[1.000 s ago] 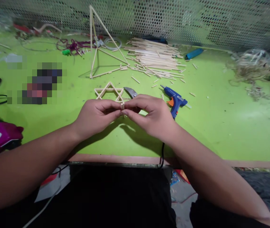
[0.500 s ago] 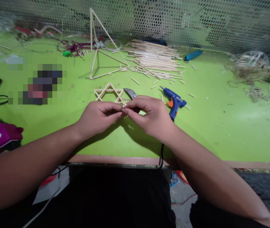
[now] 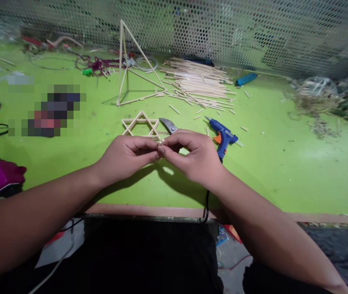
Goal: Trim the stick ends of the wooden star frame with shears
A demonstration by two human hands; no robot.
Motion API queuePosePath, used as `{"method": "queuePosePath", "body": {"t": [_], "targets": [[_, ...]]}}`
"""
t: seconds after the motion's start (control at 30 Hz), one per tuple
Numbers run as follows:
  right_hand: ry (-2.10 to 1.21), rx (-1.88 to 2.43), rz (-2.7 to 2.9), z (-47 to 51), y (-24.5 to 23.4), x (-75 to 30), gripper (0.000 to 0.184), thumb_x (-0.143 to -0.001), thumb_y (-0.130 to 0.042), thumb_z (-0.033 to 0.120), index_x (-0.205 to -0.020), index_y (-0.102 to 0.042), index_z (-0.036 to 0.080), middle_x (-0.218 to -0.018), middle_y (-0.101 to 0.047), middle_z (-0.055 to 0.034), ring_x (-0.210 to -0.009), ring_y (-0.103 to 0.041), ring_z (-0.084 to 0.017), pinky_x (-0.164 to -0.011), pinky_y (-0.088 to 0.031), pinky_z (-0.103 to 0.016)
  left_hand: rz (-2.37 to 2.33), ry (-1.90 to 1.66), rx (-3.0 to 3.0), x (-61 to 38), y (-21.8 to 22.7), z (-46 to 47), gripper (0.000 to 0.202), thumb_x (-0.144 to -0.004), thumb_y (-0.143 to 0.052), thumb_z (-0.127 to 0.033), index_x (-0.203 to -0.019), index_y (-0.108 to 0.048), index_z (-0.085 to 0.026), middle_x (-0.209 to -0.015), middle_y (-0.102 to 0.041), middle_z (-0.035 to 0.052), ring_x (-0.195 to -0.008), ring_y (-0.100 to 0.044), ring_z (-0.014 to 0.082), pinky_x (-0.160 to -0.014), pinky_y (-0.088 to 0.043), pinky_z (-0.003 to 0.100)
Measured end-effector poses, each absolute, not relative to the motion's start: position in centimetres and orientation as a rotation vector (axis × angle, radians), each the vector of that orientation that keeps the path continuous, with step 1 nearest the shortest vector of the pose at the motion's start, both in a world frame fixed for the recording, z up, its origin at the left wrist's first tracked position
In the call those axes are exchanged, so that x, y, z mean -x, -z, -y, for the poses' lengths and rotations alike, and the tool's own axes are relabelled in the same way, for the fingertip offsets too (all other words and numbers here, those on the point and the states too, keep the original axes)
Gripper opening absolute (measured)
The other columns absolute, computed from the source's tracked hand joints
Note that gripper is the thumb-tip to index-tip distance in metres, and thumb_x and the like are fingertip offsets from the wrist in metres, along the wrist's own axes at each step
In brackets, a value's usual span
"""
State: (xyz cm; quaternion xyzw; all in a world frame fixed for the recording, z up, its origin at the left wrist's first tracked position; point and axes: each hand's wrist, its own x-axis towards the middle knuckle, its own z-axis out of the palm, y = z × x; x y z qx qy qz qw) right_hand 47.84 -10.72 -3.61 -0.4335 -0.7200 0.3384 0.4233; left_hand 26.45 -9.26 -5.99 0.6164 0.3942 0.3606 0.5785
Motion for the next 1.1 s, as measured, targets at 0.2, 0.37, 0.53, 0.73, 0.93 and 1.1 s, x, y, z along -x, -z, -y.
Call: {"method": "queuePosePath", "body": {"t": [0.2,0.37,0.53,0.73,0.93,1.1], "targets": [[-1.228,1.291,1.530,10.4,3.3,-47.9,0.029,-0.080,-0.093,0.047,-0.084,-0.084,0.019,-0.082,-0.082,-0.0059,-0.071,-0.071,-0.018,-0.065,-0.056,-0.032,-0.883,-0.697,-1.244,-26.4,5.7,9.0,0.027,-0.079,-0.097,-0.030,-0.104,-0.090,-0.020,-0.101,-0.088,0.0066,-0.090,-0.081,0.0193,-0.086,-0.065,0.029],[-1.481,1.352,1.316,9.9,3.8,-47.9,0.032,-0.069,-0.100,0.045,-0.080,-0.085,0.019,-0.073,-0.078,-0.0036,-0.063,-0.066,-0.015,-0.061,-0.052,-0.029,-0.857,-0.596,-0.959,-26.5,5.7,8.9,0.028,-0.072,-0.102,-0.031,-0.090,-0.088,-0.016,-0.088,-0.087,0.0085,-0.078,-0.081,0.0174,-0.077,-0.066,0.027],[-1.561,1.337,1.201,9.7,4.1,-47.7,0.038,-0.062,-0.103,0.048,-0.077,-0.084,0.019,-0.069,-0.074,-0.0028,-0.060,-0.062,-0.014,-0.057,-0.049,-0.029,-0.844,-0.550,-0.827,-26.5,5.8,8.8,0.035,-0.067,-0.105,-0.036,-0.085,-0.085,-0.014,-0.090,-0.087,0.0121,-0.083,-0.084,0.0204,-0.073,-0.068,0.027],[-1.540,1.353,1.251,9.8,4.1,-47.5,0.042,-0.064,-0.101,0.056,-0.080,-0.085,0.020,-0.074,-0.075,-0.0036,-0.062,-0.061,-0.014,-0.059,-0.049,-0.032,-0.843,-0.533,-0.819,-26.3,5.7,8.6,0.037,-0.067,-0.106,-0.037,-0.086,-0.084,-0.013,-0.092,-0.087,0.0135,-0.081,-0.084,0.0201,-0.069,-0.068,0.024],[-0.802,1.519,1.760,10.3,2.4,-49.4,0.030,-0.096,-0.078,0.054,-0.094,-0.085,0.025,-0.083,-0.079,-0.0059,-0.072,-0.066,-0.021,-0.066,-0.048,-0.038,-0.864,-0.589,-0.814,-26.0,5.6,8.5,0.033,-0.072,-0.104,-0.033,-0.090,-0.086,-0.013,-0.091,-0.087,0.0139,-0.080,-0.084,0.0217,-0.072,-0.070,0.028],[-0.173,1.571,2.186,9.9,1.9,-51.9,0.023,-0.105,-0.064,0.041,-0.096,-0.079,0.025,-0.096,-0.076,-0.0120,-0.091,-0.068,-0.030,-0.080,-0.048,-0.044,-0.895,-0.640,-0.804,-25.9,5.7,8.3,0.028,-0.076,-0.101,-0.029,-0.093,-0.086,-0.013,-0.095,-0.087,0.0144,-0.084,-0.085,0.0225,-0.074,-0.071,0.030]]}}
